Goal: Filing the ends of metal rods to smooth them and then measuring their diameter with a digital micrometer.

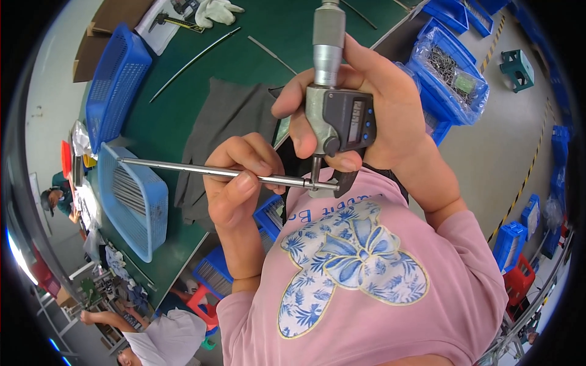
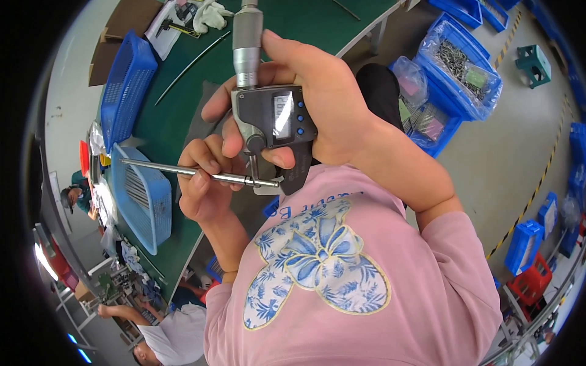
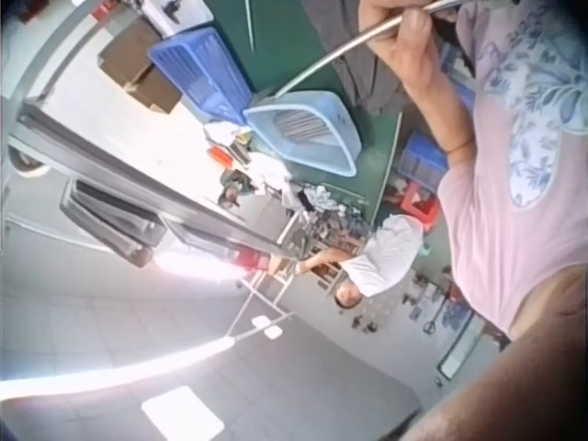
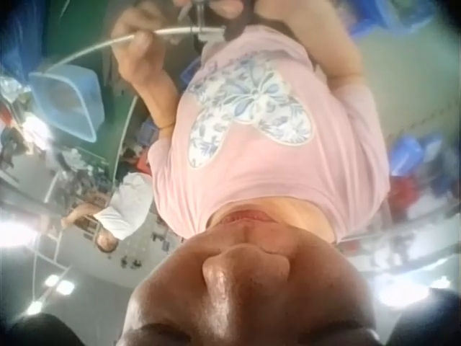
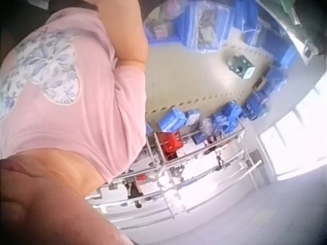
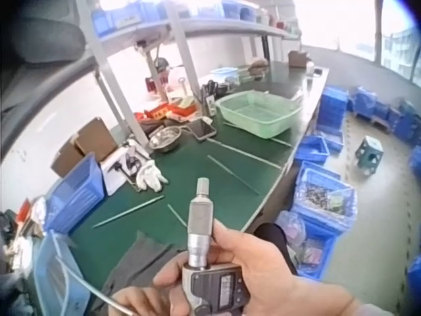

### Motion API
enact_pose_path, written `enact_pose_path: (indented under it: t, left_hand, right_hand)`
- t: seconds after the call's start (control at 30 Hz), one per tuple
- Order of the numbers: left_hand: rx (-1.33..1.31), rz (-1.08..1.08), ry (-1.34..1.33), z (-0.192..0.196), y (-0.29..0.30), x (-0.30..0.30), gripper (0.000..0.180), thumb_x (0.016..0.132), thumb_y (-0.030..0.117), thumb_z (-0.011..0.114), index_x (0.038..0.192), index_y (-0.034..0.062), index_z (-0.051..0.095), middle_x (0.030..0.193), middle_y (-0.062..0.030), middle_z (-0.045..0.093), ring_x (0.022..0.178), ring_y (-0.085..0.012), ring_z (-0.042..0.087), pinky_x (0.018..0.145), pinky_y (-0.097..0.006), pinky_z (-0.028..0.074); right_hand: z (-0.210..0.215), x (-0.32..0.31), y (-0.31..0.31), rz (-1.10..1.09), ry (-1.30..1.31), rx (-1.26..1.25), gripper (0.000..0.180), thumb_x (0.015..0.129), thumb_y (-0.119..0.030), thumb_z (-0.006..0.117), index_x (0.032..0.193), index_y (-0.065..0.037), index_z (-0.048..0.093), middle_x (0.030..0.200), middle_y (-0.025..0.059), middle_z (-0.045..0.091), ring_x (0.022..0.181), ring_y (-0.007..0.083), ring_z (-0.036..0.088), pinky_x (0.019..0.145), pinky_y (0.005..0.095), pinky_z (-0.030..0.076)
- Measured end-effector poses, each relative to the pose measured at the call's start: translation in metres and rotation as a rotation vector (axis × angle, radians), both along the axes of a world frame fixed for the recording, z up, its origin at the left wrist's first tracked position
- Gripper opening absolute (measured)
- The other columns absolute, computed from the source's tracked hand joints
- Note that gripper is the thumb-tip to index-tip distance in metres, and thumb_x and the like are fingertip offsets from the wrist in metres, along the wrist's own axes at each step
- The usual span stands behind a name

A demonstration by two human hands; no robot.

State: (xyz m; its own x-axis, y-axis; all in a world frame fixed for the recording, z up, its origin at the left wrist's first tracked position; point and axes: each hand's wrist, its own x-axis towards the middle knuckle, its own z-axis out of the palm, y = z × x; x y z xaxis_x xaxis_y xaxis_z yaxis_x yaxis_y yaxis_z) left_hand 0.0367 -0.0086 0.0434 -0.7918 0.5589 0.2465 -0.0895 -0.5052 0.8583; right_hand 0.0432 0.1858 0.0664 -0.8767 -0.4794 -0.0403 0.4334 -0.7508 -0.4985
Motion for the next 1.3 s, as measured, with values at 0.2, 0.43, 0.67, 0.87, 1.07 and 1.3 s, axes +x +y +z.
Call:
enact_pose_path:
  t: [0.2,0.43,0.67,0.87,1.07,1.3]
  left_hand:
    - [0.016,-0.021,0.001,0.0004,0.0002,-0.0004,0.020,0.077,0.017,0.054,0.078,-0.0029,0.049,0.069,-0.0138,0.048,0.054,-0.0162,0.049,0.050,-0.025,0.041]
    - [0.022,-0.042,-0.004,0.0014,0.0010,-0.0013,0.020,0.077,0.017,0.054,0.078,-0.0027,0.049,0.068,-0.0134,0.048,0.054,-0.0161,0.049,0.049,-0.025,0.041]
    - [0.029,-0.036,-0.007,0.0009,0.0013,-0.0022,0.020,0.075,0.018,0.054,0.077,-0.0021,0.049,0.067,-0.0130,0.048,0.051,-0.0163,0.048,0.048,-0.026,0.040]
    - [0.030,-0.034,-0.015,0.0039,0.0017,-0.0006,0.020,0.075,0.017,0.054,0.077,-0.0020,0.050,0.066,-0.0123,0.047,0.051,-0.0163,0.047,0.048,-0.027,0.041]
    - [0.052,-0.039,-0.017,0.0030,0.0016,0.0004,0.019,0.075,0.017,0.054,0.077,-0.0020,0.050,0.066,-0.0124,0.047,0.050,-0.0163,0.047,0.048,-0.026,0.040]
    - [0.053,-0.027,-0.027,0.0031,0.0021,0.0011,0.019,0.075,0.017,0.054,0.078,-0.0018,0.050,0.065,-0.0123,0.047,0.050,-0.0168,0.047,0.048,-0.027,0.040]
  right_hand:
    - [-0.0024,-0.0002,-0.0005,-0.010,0.015,-0.060,0.072,0.087,-0.050,0.020,0.097,0.015,0.048,0.070,0.0247,0.057,0.033,0.0173,0.045,0.031,0.0214,0.040]
    - [-0.0003,0.0006,-0.0007,-0.013,-0.006,-0.026,0.072,0.085,-0.054,0.025,0.092,0.012,0.051,0.069,0.0248,0.057,0.034,0.0177,0.046,0.031,0.0212,0.040]
    - [-0.0001,0.0003,-0.0018,-0.013,0.006,-0.016,0.073,0.084,-0.057,0.026,0.091,0.011,0.052,0.069,0.0239,0.057,0.034,0.0170,0.046,0.030,0.0203,0.039]
    - [0.0059,0.0040,-0.0033,-0.052,0.007,0.024,0.073,0.085,-0.056,0.026,0.093,0.012,0.052,0.068,0.0220,0.058,0.032,0.0153,0.045,0.028,0.0194,0.036]
    - [0.0015,0.0042,-0.0047,-0.067,0.028,-0.013,0.068,0.087,-0.052,0.025,0.096,0.010,0.051,0.067,0.0206,0.057,0.031,0.0144,0.044,0.028,0.0197,0.036]
    - [0.0011,0.0040,-0.0050,-0.053,0.003,-0.020,0.066,0.088,-0.049,0.022,0.098,0.010,0.051,0.067,0.0211,0.057,0.031,0.0144,0.042,0.028,0.0201,0.035]
